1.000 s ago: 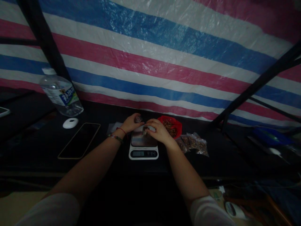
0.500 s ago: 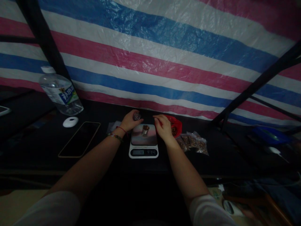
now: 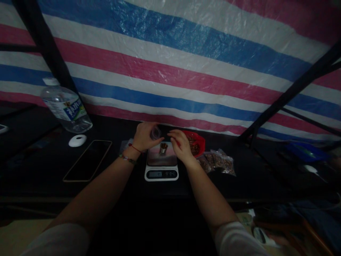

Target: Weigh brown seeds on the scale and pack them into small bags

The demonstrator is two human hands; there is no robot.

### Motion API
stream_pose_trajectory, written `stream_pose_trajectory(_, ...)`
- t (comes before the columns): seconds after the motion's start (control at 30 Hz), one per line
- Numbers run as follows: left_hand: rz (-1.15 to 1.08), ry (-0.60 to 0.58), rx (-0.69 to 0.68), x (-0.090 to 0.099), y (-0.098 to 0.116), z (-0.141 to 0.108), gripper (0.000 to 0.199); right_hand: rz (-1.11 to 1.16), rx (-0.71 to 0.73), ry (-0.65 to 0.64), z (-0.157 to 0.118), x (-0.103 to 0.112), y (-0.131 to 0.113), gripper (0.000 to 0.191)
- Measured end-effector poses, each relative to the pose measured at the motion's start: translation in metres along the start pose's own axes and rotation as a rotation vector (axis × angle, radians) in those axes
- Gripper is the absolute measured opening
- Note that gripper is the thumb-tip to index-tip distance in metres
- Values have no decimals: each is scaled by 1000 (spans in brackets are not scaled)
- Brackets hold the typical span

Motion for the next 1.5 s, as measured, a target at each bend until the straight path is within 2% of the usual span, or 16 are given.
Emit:
stream_pose_trajectory(0.17, 42, -135, -72, -8, 29, -2, 59, 45, 40, -112, -1, -8, -16, 24)
stream_pose_trajectory(0.3, -19, -249, -113, -17, 36, -4, 58, 40, -5, -160, 0, -11, -13, 22)
stream_pose_trajectory(0.37, -72, -212, -117, -14, 29, -4, 71, 32, -60, -158, 1, -10, -8, 22)
stream_pose_trajectory(0.43, -160, -111, -93, -9, 16, -4, 87, 37, -141, -115, 3, -7, -1, 23)
stream_pose_trajectory(0.47, -229, -65, -63, -8, 7, -4, 87, 43, -184, -92, 4, -6, 3, 24)
stream_pose_trajectory(0.63, -634, 68, 224, -21, -34, -6, 61, 67, -287, -23, 4, -6, 17, 25)
stream_pose_trajectory(0.7, -671, 106, 298, -27, -41, -7, 58, 59, -282, -25, 3, -8, 19, 26)
stream_pose_trajectory(0.8, -638, 130, 327, -29, -43, -7, 50, 44, -256, -34, 3, -11, 20, 26)
stream_pose_trajectory(0.9, -486, 168, 239, -18, -32, -7, 40, 54, -254, -26, 3, -11, 19, 23)
stream_pose_trajectory(1.0, -230, 153, 8, -4, -6, -7, 45, 73, -252, 3, 3, -9, 16, 18)
stream_pose_trajectory(1.07, -125, 35, -119, -1, 12, -6, 59, 81, -214, 7, 2, -8, 13, 19)
stream_pose_trajectory(1.17, -40, -173, -137, -5, 28, -5, 69, 50, -143, -40, 2, -9, 8, 27)
stream_pose_trajectory(1.23, -28, -260, -128, -8, 31, -4, 71, 17, -112, -91, 1, -10, 4, 29)
stream_pose_trajectory(1.3, -37, -297, -140, -10, 30, -3, 71, 0, -96, -122, 1, -11, -1, 28)
stream_pose_trajectory(1.43, -55, -266, -196, -11, 21, -3, 69, 37, -53, -126, 3, -5, -12, 24)
stream_pose_trajectory(1.5, -56, -232, -187, -10, 14, -3, 64, 39, -32, -112, 9, 4, -8, 19)
Point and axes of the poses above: each hand's wrist, its own z-axis towards the middle knuckle, its own x-axis out of the back of the hand, y = z × x, the point moved 4 cm from there along z, towards the middle knuckle, and after that the axes turned 15 degrees about -z, right-handed, at the moved point
